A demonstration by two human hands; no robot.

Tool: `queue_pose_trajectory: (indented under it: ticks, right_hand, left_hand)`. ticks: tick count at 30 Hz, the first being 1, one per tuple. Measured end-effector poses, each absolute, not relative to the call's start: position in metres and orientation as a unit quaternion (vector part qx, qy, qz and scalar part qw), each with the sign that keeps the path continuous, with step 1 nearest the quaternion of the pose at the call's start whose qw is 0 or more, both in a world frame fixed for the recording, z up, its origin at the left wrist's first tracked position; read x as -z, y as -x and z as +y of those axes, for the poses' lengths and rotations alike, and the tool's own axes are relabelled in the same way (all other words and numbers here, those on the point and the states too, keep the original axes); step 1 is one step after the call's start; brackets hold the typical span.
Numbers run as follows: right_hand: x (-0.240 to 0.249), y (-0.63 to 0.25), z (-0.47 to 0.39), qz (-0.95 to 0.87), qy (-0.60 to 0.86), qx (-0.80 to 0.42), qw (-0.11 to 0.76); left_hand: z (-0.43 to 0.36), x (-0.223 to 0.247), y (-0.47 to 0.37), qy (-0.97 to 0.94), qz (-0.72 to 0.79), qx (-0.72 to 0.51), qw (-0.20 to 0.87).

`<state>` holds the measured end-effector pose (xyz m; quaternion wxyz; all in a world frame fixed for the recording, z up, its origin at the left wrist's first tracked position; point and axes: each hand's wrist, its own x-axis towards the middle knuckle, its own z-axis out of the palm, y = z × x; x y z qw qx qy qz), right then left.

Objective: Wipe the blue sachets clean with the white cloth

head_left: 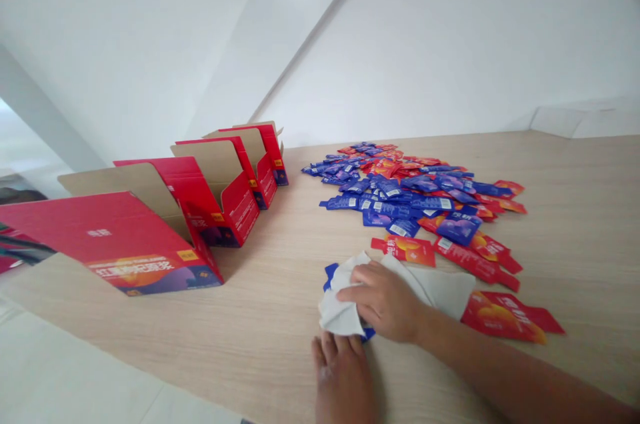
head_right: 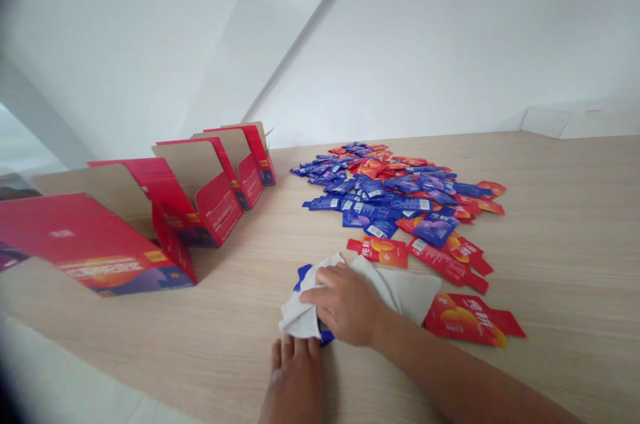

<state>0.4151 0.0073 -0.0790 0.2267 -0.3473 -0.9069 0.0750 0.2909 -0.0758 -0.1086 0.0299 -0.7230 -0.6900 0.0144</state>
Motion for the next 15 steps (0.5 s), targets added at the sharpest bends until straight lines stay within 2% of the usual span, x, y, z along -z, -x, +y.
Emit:
queue_pose_trajectory:
  ticks: [3, 8, 15]
  right_hand:
    - [0.080, -0.409, 0.000, -0.924, 0.317, -0.089, 0.195]
    - [0.079, -0.407, 0.018, -0.903, 0.391, -0.098, 0.150]
    - [0.075, -0.416, 0.018, -0.885, 0.412, -0.070, 0.208]
  left_hand:
    - [-0.076, 0.115, -0.293, 0.727, -0.687, 0.000, 0.024]
    - [-0.074, 0.123, -0.292, 0.731, -0.678, 0.000, 0.075]
    - [-0.074, 0.124, -0.292, 0.735, -0.672, -0.008, 0.097]
